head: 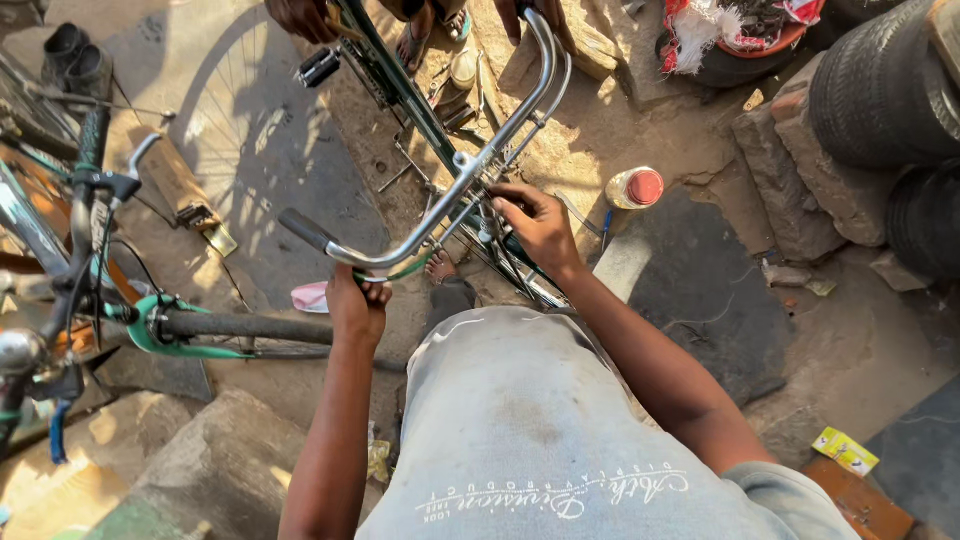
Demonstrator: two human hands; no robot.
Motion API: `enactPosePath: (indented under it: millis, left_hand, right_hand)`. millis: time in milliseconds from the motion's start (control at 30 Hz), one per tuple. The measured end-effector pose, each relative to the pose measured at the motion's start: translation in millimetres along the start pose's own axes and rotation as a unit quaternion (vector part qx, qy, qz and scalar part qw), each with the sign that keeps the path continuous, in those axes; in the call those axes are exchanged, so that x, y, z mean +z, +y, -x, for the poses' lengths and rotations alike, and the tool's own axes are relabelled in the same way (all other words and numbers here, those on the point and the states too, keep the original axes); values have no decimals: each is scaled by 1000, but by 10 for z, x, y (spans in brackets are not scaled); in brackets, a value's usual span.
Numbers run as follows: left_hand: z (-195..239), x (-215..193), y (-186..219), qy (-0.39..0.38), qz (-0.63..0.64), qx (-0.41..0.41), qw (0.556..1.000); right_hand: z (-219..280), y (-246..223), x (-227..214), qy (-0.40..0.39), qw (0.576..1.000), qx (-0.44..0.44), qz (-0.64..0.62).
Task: The person is repairing a bicycle in an outdoor workshop. They use a wrench to tighten the handlebar stem and adjust the handlebars, then pick up a pair of pliers to work on the front wheel area.
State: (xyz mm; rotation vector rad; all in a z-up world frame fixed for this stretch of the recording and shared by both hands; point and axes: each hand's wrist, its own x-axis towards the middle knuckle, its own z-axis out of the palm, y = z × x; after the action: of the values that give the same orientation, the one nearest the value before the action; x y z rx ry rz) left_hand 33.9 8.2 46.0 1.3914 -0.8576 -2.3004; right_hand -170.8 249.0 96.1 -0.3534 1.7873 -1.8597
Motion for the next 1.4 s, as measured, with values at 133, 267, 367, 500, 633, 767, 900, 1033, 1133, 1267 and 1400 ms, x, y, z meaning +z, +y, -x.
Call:
enactPosePath:
  millis: [133, 267, 367, 500, 633, 767, 900, 1033, 1133, 1267, 1400]
  left_hand:
    - [94, 59, 228, -26, -39, 10, 999]
    - [140, -47, 273, -35, -61, 9, 998]
    - [81, -19, 240, -34, -45, -3, 998]
    - [70, 4, 151, 4, -30, -34, 999]
    - [90, 26, 184, 26, -68, -56, 996]
    - [96, 32, 230, 16, -89, -69, 994]
    - [117, 30, 250, 20, -104, -58, 993]
    - [174, 27, 251, -33, -80, 23, 996]
    - [165, 89, 222, -19, -51, 7, 999]
    - [140, 176, 140, 40, -15, -87, 995]
    - [170, 145, 190, -28, -14, -2, 1000]
  right_hand:
    - [78, -84, 121, 47, 999, 14, 6]
    - [59, -37, 206, 67, 998, 7, -18]
    - [4, -40, 198, 79, 997, 21, -4]
    - [36, -46, 198, 88, 995, 28, 40]
    - [45, -103, 225, 103, 990, 65, 66]
    - [63, -174, 255, 51, 996, -64, 20]
    - [70, -254, 312, 77, 984, -86, 136]
    - [16, -318, 283, 65, 952, -94, 283]
    - [-53, -327, 198, 27, 978, -62, 199]
    - [-65, -252, 124, 18, 993, 11, 114]
    - [-37, -125, 157, 61, 991, 74, 91]
